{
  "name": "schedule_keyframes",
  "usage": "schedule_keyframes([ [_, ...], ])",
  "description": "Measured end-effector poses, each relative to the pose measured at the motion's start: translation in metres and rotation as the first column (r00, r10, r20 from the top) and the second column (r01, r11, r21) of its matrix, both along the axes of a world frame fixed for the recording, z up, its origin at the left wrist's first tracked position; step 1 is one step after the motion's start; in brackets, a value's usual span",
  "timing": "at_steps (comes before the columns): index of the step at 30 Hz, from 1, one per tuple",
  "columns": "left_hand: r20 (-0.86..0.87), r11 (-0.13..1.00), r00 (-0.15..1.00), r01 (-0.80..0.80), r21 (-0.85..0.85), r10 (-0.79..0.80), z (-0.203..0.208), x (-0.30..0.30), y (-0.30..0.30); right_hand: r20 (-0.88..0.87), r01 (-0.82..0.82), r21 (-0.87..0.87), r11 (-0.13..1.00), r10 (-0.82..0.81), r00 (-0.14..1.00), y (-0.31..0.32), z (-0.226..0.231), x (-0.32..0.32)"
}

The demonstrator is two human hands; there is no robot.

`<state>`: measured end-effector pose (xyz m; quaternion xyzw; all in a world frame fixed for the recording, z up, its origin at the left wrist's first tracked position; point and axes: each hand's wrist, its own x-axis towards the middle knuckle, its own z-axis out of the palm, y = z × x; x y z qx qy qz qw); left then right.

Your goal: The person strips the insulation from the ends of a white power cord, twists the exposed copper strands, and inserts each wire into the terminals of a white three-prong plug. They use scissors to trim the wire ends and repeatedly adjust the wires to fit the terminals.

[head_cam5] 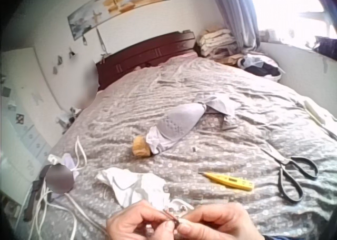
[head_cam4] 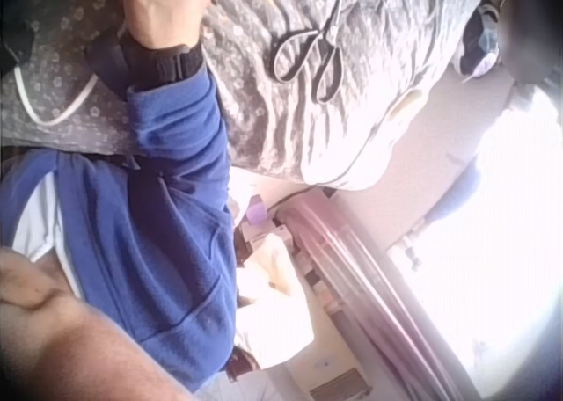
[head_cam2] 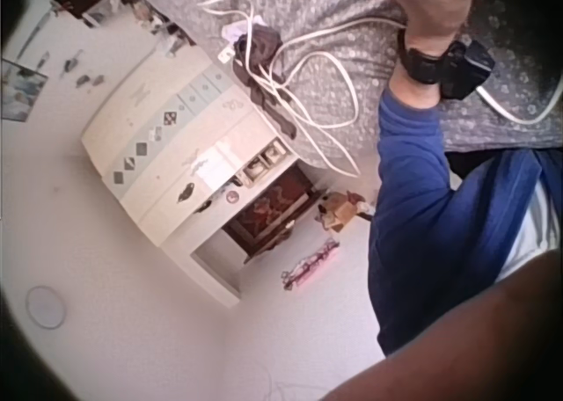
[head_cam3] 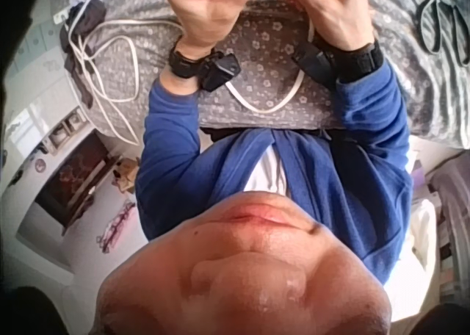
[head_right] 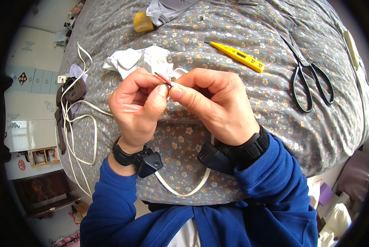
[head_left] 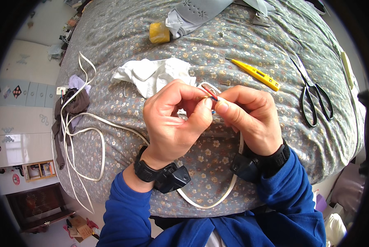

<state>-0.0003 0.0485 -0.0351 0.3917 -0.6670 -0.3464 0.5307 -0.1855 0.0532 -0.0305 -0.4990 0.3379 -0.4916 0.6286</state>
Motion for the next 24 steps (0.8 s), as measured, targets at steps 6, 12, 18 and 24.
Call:
schedule_keyframes([
  [6,0.341,0.918,0.906,-0.112,-0.38,0.251,0.036,0.001,-0.019,-0.166,0.105,-0.338,0.935,-0.169,0.972,0.001,0.003,-0.002],
  [12,0.155,0.992,0.986,0.077,-0.1,-0.061,0.057,0.028,-0.015,0.146,-0.072,0.041,0.997,0.065,0.987,0.002,0.003,-0.005],
  [18,0.499,0.933,0.796,0.348,0.086,-0.343,0.034,0.019,-0.011,0.235,-0.184,0.11,0.977,0.154,0.96,0.0,-0.002,-0.004],
  [24,0.373,0.977,0.913,0.202,-0.063,-0.165,0.044,0.02,-0.012,0.118,-0.235,0.106,0.966,0.223,0.968,0.0,0.0,-0.006],
])
